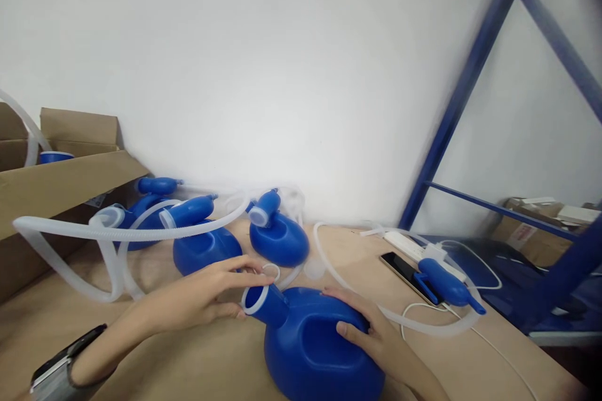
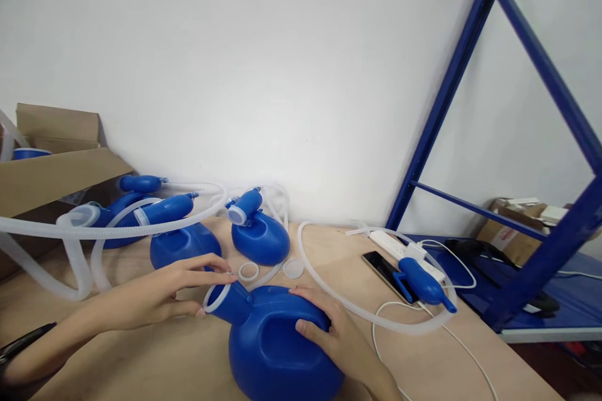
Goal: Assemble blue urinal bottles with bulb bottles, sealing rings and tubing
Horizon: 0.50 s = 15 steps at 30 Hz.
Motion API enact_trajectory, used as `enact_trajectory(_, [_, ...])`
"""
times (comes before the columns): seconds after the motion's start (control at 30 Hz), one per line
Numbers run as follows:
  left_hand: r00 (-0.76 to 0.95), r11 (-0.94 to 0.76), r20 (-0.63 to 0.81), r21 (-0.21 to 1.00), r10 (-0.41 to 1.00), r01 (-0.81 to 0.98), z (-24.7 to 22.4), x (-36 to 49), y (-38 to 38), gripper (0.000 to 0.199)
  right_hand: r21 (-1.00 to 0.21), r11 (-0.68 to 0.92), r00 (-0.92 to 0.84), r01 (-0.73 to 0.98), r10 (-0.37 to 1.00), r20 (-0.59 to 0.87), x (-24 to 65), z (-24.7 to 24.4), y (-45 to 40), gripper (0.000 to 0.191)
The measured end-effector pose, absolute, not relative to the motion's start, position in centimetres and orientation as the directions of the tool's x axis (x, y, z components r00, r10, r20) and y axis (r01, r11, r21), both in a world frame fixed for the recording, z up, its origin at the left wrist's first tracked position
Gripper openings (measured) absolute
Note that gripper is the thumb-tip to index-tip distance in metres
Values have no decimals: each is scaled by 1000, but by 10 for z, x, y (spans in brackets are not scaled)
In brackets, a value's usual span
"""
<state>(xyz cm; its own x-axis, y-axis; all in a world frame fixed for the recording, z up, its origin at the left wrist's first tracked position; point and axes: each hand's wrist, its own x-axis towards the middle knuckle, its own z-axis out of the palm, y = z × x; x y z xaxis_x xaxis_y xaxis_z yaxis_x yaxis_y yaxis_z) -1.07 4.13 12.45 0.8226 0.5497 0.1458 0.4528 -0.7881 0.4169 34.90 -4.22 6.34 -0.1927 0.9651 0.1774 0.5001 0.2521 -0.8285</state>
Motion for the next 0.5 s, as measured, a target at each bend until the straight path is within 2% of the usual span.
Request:
enact_trajectory(0.1, [828,-800,146,392,541,454,123,-10,39,64,-826,244,-197,508,967,165,351,59,-42,65])
enact_trajectory(0.2, [818,-784,149,421,556,456,120,-8,37,56,-818,245,-202,520,966,161,353,56,-41,64])
enact_trajectory(0.23, [819,-783,159,439,551,442,119,-7,36,61,-816,250,-206,521,965,164,353,55,-41,62])
enact_trajectory(0.33, [817,-807,256,464,517,366,115,0,35,91,-809,281,-218,517,957,192,355,55,-41,58])
enact_trajectory(0.4, [827,-853,324,420,460,310,109,7,33,95,-796,317,-250,515,944,213,356,58,-43,54])
enact_trajectory(0.5, [911,-949,332,277,243,152,99,17,30,88,-768,388,-341,509,910,235,358,61,-46,50])
